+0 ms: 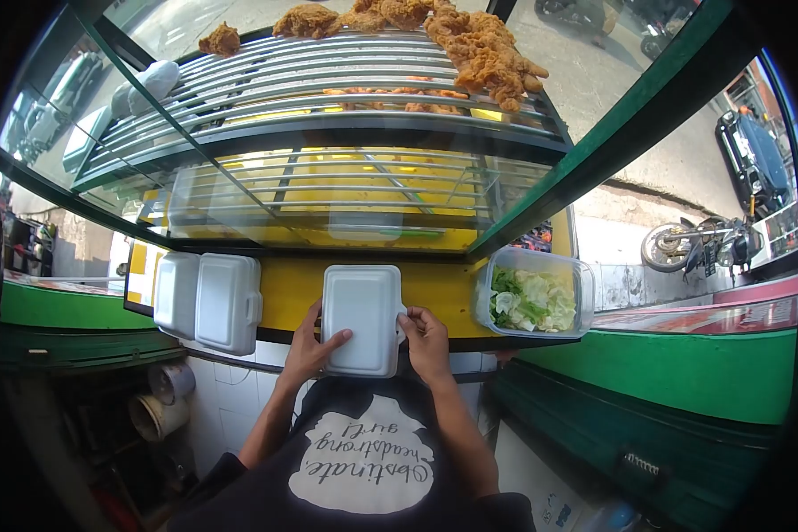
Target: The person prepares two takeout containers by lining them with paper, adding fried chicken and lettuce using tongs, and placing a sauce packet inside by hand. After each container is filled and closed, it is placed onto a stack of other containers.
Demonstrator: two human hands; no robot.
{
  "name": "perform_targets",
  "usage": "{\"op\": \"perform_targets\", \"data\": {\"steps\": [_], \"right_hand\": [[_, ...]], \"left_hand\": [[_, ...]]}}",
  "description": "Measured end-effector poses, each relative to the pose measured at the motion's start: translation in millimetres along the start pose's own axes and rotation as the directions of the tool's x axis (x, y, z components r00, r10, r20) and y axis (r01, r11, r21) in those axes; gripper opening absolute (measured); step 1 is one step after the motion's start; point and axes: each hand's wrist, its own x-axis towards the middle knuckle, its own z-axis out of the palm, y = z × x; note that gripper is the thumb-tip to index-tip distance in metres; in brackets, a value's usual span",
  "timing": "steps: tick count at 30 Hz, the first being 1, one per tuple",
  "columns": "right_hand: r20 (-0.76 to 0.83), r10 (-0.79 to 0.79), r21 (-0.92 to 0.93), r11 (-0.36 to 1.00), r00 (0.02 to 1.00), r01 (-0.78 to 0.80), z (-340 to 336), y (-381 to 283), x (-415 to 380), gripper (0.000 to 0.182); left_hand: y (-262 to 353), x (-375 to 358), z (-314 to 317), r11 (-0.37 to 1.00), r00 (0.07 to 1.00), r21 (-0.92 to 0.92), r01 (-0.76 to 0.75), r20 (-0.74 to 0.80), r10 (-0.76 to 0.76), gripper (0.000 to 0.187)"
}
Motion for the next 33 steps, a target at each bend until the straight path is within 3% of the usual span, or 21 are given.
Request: {"op": "perform_targets", "data": {"steps": [2,6,8,9,11,12,14,17,19,20,22,24,27,29,30,32,33], "right_hand": [[0.050,0.040,0.162,0.986,0.998,-0.048,-3,5,1,0.018],[0.082,0.117,0.190,0.973,0.990,-0.131,-10,3,3,0.024],[0.008,0.082,0.149,0.985,0.997,-0.082,-12,2,4,0.037],[0.013,0.082,0.149,0.985,0.997,-0.083,-10,1,5,0.037],[-0.017,-0.033,0.303,0.952,0.999,0.037,-9,1,4,0.054],[-0.009,-0.029,0.301,0.953,1.000,0.030,-9,1,5,0.054],[0.055,-0.114,0.133,0.985,0.992,0.106,-10,-1,7,0.069],[0.209,-0.038,-0.019,0.999,0.977,0.043,-7,-26,6,0.072],[0.271,-0.034,-0.078,0.995,0.962,0.057,-10,-19,16,0.067],[0.306,-0.036,-0.122,0.990,0.951,0.076,-11,-16,22,0.063],[0.366,0.008,-0.149,0.988,0.931,0.050,-5,-25,24,0.061],[0.423,0.056,-0.182,0.983,0.904,0.024,5,-28,25,0.059],[0.560,0.036,-0.287,0.946,0.828,0.153,24,-34,20,0.063],[0.642,0.240,-0.391,0.919,0.729,0.042,42,-56,8,0.059],[0.659,0.247,-0.401,0.915,0.710,0.053,55,-62,4,0.059],[0.724,0.406,-0.438,0.895,0.558,-0.083,81,-73,-3,0.058],[0.733,0.406,-0.442,0.894,0.546,-0.073,98,-72,-7,0.058]], "left_hand": [[-2,1,1,0.999,1.000,0.043,-0.006,-0.002,0.006,0.092],[1,-1,2,0.998,0.999,0.047,0.035,0.015,-0.036,0.088],[4,-2,1,0.997,0.999,0.060,0.047,0.017,-0.048,0.086],[6,-3,-1,0.999,0.998,0.043,-0.024,0.057,0.022,0.082],[8,-6,-2,0.996,0.992,0.023,-0.087,0.092,0.085,0.078],[7,-7,-3,0.995,0.988,0.033,-0.097,0.125,0.092,0.075],[6,-12,-1,0.994,0.985,0.037,-0.098,0.143,0.092,0.072],[1,-27,10,0.997,0.997,-0.024,-0.074,-0.008,0.074,0.067],[-5,-44,19,0.979,0.949,-0.206,0.015,-0.306,-0.079,0.066],[-11,-53,23,0.974,0.935,-0.226,0.022,-0.341,-0.100,0.066],[-24,-71,30,0.876,0.897,-0.480,0.036,-0.371,-0.240,0.064],[-35,-87,35,0.825,0.889,-0.560,0.074,-0.339,-0.310,0.065],[-52,-113,47,0.830,0.867,-0.558,-0.006,-0.416,-0.274,0.067],[-47,-133,39,0.761,0.805,-0.643,-0.081,-0.493,-0.330,0.067],[-47,-143,30,0.695,0.759,-0.702,-0.156,-0.536,-0.370,0.067],[-49,-160,13,0.689,0.721,-0.695,-0.203,-0.583,-0.376,0.069],[-53,-168,3,0.671,0.662,-0.684,-0.288,-0.648,-0.376,0.071]]}}
